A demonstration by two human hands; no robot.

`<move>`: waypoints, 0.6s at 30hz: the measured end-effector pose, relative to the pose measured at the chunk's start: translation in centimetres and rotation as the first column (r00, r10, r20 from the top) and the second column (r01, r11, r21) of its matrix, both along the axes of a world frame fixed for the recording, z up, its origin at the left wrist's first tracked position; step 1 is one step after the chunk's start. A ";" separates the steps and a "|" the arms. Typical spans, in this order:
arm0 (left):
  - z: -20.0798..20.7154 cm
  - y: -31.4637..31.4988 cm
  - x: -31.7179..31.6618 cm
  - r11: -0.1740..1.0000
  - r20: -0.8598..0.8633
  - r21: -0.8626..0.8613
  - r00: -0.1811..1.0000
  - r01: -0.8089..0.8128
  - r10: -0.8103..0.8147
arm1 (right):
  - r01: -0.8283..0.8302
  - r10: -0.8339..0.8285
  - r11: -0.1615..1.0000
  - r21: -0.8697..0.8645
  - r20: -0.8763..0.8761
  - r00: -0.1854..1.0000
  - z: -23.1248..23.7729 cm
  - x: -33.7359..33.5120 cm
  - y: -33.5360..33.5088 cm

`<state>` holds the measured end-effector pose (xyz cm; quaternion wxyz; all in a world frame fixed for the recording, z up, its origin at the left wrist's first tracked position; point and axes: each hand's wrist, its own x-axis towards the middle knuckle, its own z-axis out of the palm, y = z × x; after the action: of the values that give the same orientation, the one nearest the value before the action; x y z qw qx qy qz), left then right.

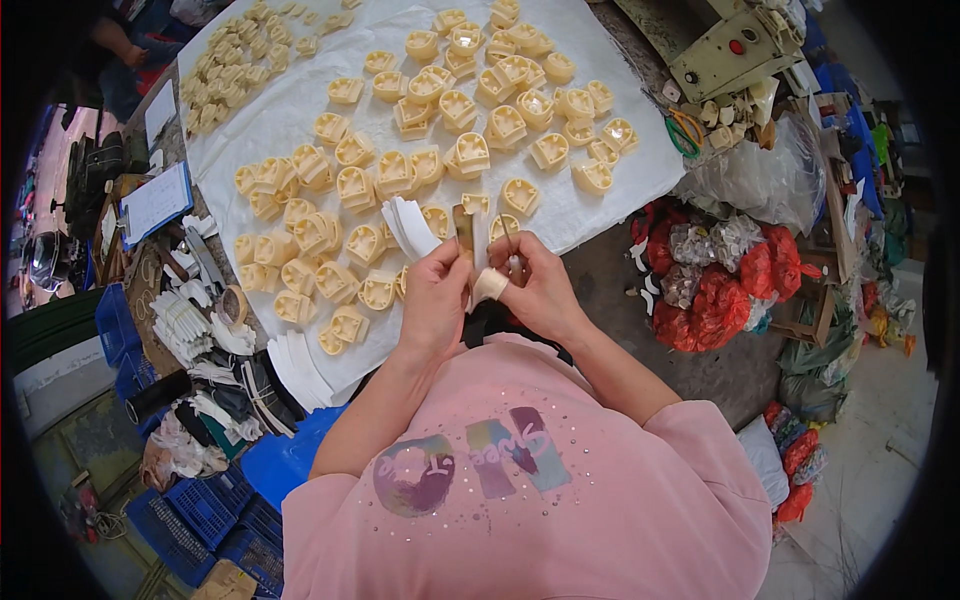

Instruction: Packing and securing stacks of white shoe material pieces using rubber bands.

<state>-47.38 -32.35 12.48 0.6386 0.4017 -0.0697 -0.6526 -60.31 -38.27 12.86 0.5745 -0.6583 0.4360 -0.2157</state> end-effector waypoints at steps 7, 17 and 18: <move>-0.6 0.3 0.4 0.978 0.182 0.204 0.983 -0.044 0.006 | -0.031 0.036 0.984 -0.174 0.030 0.999 -0.4 1.3 0.1; -2.3 0.1 0.6 0.935 0.242 0.224 0.945 -0.274 0.219 | 0.004 -0.004 0.962 -0.272 0.000 1.000 -2.9 1.7 0.1; -2.4 0.0 1.2 0.934 0.240 0.226 0.945 -0.278 0.224 | 0.025 -0.022 0.983 -0.180 0.021 1.000 -2.7 1.4 -0.2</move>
<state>-46.19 -32.32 10.04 0.6487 0.5533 0.0003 -0.5225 -58.95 -38.52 10.20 0.5141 -0.7004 0.4168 -0.2674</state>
